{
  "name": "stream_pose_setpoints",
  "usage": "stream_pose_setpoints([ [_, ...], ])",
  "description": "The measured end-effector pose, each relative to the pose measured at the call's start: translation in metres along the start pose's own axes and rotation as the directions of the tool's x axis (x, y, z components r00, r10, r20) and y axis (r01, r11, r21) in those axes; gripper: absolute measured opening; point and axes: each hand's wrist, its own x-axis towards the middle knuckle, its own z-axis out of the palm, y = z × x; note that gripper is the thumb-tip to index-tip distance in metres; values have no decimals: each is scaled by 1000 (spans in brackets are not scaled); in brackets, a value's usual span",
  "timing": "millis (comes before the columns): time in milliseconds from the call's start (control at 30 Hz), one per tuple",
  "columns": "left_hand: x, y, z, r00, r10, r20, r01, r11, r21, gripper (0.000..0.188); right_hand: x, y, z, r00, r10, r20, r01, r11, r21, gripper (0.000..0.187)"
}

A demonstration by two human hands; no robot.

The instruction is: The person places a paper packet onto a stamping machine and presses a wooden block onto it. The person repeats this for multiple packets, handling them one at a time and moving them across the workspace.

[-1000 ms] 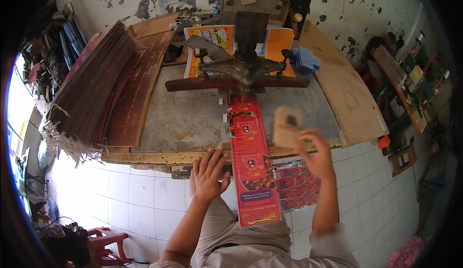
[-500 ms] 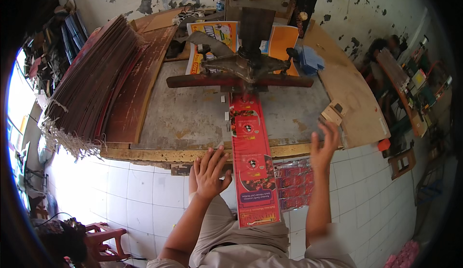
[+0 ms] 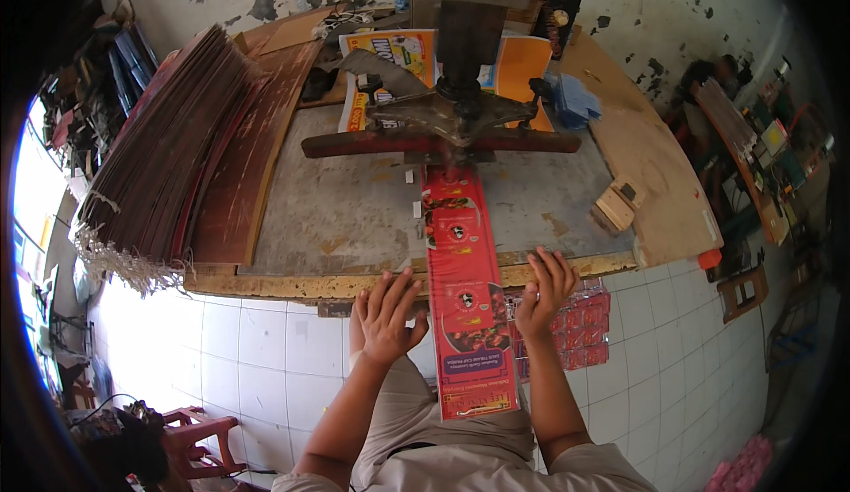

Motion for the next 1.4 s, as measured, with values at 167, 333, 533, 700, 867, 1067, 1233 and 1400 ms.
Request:
stream_pose_setpoints([
  [167, 1, 0, 1, 1000, 9, 4, -9, 1000, -3, 50, 1, 0, -6, 1000, -2, 31, 2, 1000, 10, 49],
  [333, 3, 0, -1, 1000, 17, -4, -17, 1000, 14, 50, -2, 0, -5, 999, 6, 33, -6, 1000, 6, 49],
  [533, 5, 0, -1, 1000, 25, -15, -24, 999, 21, 47, -3, 1, -3, 1000, 9, 26, -9, 1000, 4, 51],
  [700, 3, -1, 0, 999, 29, -22, -28, 999, 30, 45, -5, 2, -3, 999, 10, 37, -10, 1000, 1, 51],
  [867, 5, 0, -1, 999, 27, -21, -27, 999, 26, 46, -5, 1, -6, 999, 15, 49, -15, 1000, -4, 50],
  [1067, 4, 1, -1, 1000, 19, -15, -19, 1000, 12, 48, -8, -2, -9, 998, 35, 60, -36, 999, 8, 46],
  [1233, 4, 2, -4, 1000, -1, -5, 1, 1000, -14, 49, -2, -20, -29, 992, 63, 113, -78, 989, 128, 37],
  [1400, 10, 8, -11, 999, -43, 14, 44, 996, -73, 49, -3, -53, -70, 974, 144, 175, -192, 933, 304, 29],
])
